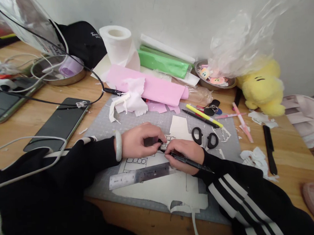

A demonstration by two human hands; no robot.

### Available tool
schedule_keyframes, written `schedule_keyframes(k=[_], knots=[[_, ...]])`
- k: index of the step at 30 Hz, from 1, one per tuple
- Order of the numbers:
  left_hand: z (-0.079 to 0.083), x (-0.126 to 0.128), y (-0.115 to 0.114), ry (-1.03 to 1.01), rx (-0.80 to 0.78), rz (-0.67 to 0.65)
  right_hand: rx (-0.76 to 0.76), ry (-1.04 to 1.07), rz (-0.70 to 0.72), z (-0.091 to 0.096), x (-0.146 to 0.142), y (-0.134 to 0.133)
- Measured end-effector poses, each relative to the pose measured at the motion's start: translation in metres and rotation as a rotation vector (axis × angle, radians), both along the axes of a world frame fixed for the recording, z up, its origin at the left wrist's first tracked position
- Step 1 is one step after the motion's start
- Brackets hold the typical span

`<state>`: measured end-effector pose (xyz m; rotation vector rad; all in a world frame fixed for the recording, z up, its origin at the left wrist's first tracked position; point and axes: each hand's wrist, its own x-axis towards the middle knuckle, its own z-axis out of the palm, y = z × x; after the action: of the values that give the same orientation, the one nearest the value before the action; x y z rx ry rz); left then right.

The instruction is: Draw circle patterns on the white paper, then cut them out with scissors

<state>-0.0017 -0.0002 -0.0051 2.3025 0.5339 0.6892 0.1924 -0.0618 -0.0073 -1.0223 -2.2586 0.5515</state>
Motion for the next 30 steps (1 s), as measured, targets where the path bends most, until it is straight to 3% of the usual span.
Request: schedule_keyframes(k=[15, 30], knots=[[0.0029, 0.0011, 0.0013, 0.060, 0.043, -0.021, 0.006, 0.007, -0.041, 0.0007, -0.0005, -0.0007], [0.0010, 0.0013, 0.0046, 0.069, 0.106, 0.131, 0.003, 0.003, -0.061, -0.0025, 0.0001, -0.0012]])
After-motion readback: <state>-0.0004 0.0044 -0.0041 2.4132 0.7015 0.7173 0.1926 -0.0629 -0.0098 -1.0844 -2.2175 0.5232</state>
